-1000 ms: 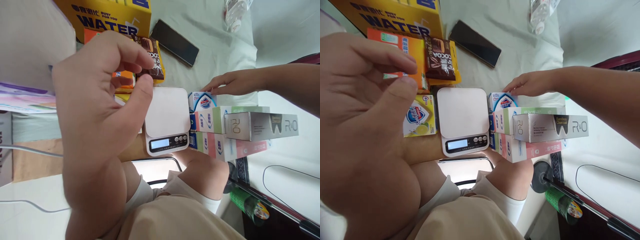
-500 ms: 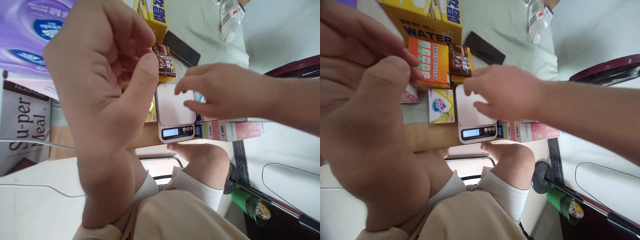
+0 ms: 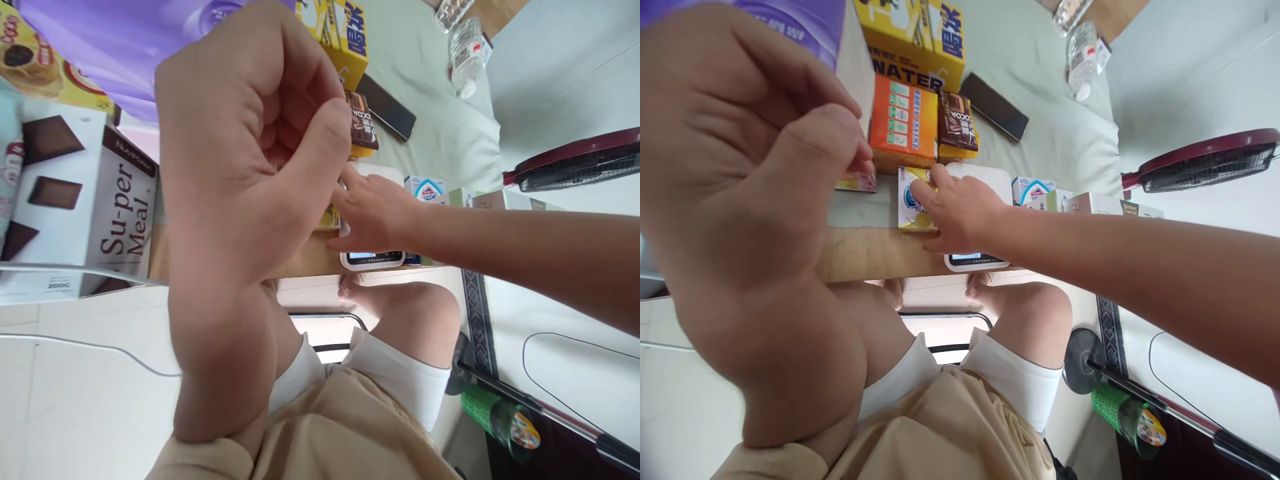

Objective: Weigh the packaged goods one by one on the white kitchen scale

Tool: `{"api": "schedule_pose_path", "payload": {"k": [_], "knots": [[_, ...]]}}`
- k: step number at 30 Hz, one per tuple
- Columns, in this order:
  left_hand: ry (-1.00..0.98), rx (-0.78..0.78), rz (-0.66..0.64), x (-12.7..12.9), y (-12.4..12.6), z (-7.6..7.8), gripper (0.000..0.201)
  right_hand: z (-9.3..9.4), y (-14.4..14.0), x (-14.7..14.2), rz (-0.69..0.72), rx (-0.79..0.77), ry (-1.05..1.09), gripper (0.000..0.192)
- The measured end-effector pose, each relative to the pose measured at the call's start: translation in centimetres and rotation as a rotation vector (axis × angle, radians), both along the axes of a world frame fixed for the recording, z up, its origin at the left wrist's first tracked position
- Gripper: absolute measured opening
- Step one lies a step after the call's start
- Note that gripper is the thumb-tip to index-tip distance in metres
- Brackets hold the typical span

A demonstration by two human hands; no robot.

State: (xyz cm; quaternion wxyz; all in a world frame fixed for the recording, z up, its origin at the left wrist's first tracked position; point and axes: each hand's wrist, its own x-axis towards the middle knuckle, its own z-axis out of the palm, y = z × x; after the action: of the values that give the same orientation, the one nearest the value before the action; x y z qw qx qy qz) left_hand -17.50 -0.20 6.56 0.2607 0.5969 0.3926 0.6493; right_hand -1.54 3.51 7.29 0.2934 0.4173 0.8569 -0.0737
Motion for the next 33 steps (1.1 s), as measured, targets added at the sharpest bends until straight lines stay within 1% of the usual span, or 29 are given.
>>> {"api": "schedule_pose_path", "payload": {"k": [3, 6, 9, 12, 15, 18, 20, 22, 24, 26, 29, 31, 33], "knots": [[-0.012, 0.023, 0.0, 0.1, 0.1, 0.0, 0.023, -0.7, -0.3, -0.1, -0.021, 0.051, 0.0, 0.075], [-0.015, 0.034, 0.001, 0.3, 0.4, -0.1, 0.025, -1.3, -0.8, -0.3, 0.023, 0.089, -0.016, 0.07], [-0.006, 0.087, 0.0, 0.4, 0.8, -0.3, 0.027, -1.4, -1.1, -0.5, 0.057, 0.081, -0.015, 0.06], [0.045, 0.095, -0.012, 0.6, 1.0, -0.5, 0.028, -1.2, -0.9, -0.4, 0.066, 0.065, -0.006, 0.058], [0.047, 0.044, -0.007, 0.8, 0.8, -0.4, 0.028, -1.1, -0.6, 0.1, 0.024, 0.043, 0.045, 0.063], [0.078, -0.007, -0.019, 0.9, 0.5, -0.3, 0.024, -1.2, -0.9, 0.4, -0.03, 0.018, 0.078, 0.076], [0.102, 0.0, -0.028, 0.9, 0.7, -0.5, 0.023, -1.2, -1.2, 0.4, -0.018, 0.017, 0.063, 0.08], [0.099, 0.065, -0.035, 0.9, 1.1, -0.8, 0.023, -1.2, -1.4, 0.2, 0.009, 0.023, 0.054, 0.077], [0.099, 0.105, -0.042, 1.0, 1.4, -1.1, 0.023, -1.0, -1.4, -0.1, 0.023, 0.015, 0.061, 0.073], [0.103, 0.077, -0.065, 1.2, 1.5, -1.2, 0.021, -0.8, -1.3, -0.4, 0.031, -0.002, 0.079, 0.069], [0.063, 0.045, -0.131, 1.4, 1.4, -1.2, 0.019, -0.1, -1.6, -0.3, 0.032, 0.008, 0.114, 0.072], [0.04, 0.009, -0.177, 1.4, 1.2, -1.0, 0.021, 0.7, -2.3, 0.3, 0.015, 0.046, 0.14, 0.074], [0.036, -0.068, -0.215, 1.5, 1.1, -0.9, 0.022, 1.8, -3.2, 1.5, -0.017, 0.093, 0.17, 0.074]]}}
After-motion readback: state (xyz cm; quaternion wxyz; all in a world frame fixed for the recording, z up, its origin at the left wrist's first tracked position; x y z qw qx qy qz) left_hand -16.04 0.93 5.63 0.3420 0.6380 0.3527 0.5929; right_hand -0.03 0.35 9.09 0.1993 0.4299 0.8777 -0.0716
